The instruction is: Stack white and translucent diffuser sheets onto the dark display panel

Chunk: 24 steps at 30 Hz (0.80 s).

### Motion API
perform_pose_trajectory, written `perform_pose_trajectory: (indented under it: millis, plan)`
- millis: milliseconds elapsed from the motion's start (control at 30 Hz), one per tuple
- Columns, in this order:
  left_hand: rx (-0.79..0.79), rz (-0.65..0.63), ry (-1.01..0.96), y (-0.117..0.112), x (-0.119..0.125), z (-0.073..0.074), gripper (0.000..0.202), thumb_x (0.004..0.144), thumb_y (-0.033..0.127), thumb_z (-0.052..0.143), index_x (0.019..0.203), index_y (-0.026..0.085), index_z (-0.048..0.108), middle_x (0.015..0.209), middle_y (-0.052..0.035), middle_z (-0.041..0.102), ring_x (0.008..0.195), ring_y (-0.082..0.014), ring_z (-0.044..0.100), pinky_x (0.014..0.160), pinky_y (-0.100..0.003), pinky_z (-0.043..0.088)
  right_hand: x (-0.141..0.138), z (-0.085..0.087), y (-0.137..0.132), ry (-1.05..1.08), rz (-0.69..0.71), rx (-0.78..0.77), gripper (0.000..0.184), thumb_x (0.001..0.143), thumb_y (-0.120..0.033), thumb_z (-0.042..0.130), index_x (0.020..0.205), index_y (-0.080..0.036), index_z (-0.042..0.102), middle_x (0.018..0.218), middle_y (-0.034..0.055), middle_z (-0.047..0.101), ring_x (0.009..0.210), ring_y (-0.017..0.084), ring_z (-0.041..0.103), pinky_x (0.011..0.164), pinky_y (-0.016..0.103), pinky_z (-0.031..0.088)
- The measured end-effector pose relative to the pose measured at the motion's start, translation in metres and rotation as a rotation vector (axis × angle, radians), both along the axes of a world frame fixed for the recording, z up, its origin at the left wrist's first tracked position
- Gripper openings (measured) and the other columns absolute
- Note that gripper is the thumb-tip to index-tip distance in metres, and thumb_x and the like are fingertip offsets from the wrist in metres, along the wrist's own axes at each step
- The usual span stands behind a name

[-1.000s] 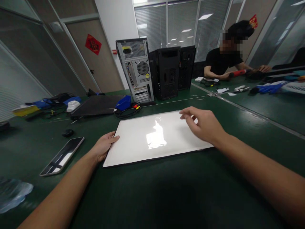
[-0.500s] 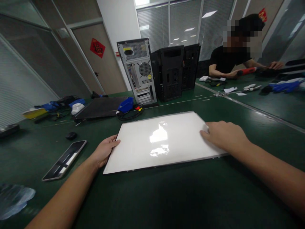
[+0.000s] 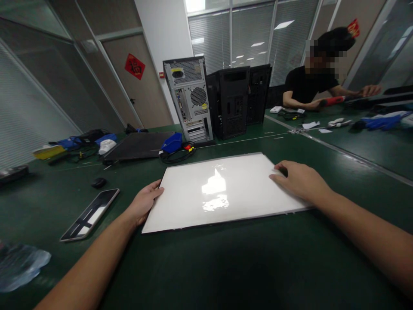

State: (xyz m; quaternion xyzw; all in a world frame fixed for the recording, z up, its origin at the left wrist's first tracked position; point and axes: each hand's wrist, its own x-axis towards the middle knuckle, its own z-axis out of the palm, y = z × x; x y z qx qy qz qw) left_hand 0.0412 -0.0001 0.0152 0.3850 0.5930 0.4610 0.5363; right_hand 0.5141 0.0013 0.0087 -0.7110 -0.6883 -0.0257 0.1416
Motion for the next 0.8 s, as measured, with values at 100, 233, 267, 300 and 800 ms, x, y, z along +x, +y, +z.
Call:
perform_pose_trajectory:
  millis: [100,233,267,300,800]
  plan:
    - [0.003,0.000,0.012,-0.001,0.000,0.001,0.073,0.086,0.012,0.068,0.152,0.019,0.037,0.105,-0.0145,0.076,0.065,-0.0201,0.073,0.058,-0.029,0.061,0.000,-0.001,0.001,0.177,0.004,0.056,0.033,0.081,-0.055,0.062,0.085,-0.023,0.071,0.117,0.0043,0.069,0.096,0.026,0.065,0.085,0.042,0.050]
    - [0.005,-0.004,0.008,-0.002,0.000,0.002,0.077,0.085,0.009,0.068,0.153,0.019,0.035,0.103,-0.0137,0.076,0.058,-0.0186,0.072,0.054,-0.028,0.060,-0.003,-0.004,0.002,0.314,0.061,0.067,0.029,0.082,-0.050,0.062,0.073,-0.024,0.067,0.121,-0.0001,0.068,0.104,0.026,0.064,0.092,0.041,0.048]
    - [0.005,-0.005,0.005,-0.002,0.000,0.002,0.077,0.084,0.008,0.068,0.154,0.019,0.035,0.102,-0.0135,0.076,0.058,-0.0184,0.071,0.054,-0.027,0.060,-0.004,-0.004,0.002,0.319,0.063,0.069,0.029,0.083,-0.049,0.061,0.073,-0.023,0.067,0.121,0.0006,0.069,0.105,0.026,0.064,0.093,0.042,0.048]
    - [0.005,-0.005,0.004,-0.002,0.001,0.002,0.078,0.084,0.008,0.068,0.154,0.019,0.035,0.102,-0.0133,0.076,0.057,-0.0180,0.071,0.053,-0.027,0.059,-0.005,-0.004,0.002,0.318,0.064,0.073,0.029,0.084,-0.048,0.060,0.073,-0.023,0.067,0.121,0.0014,0.069,0.105,0.027,0.064,0.094,0.043,0.047]
    - [-0.029,0.122,-0.041,0.001,-0.003,0.001,0.061,0.087,0.018,0.071,0.144,0.018,0.049,0.099,-0.0132,0.077,0.063,-0.0220,0.074,0.055,-0.029,0.063,0.003,-0.017,0.007,0.238,0.022,-0.008,0.056,0.092,-0.037,0.046,0.141,-0.012,0.054,0.138,0.0147,0.058,0.124,0.032,0.056,0.108,0.048,0.042]
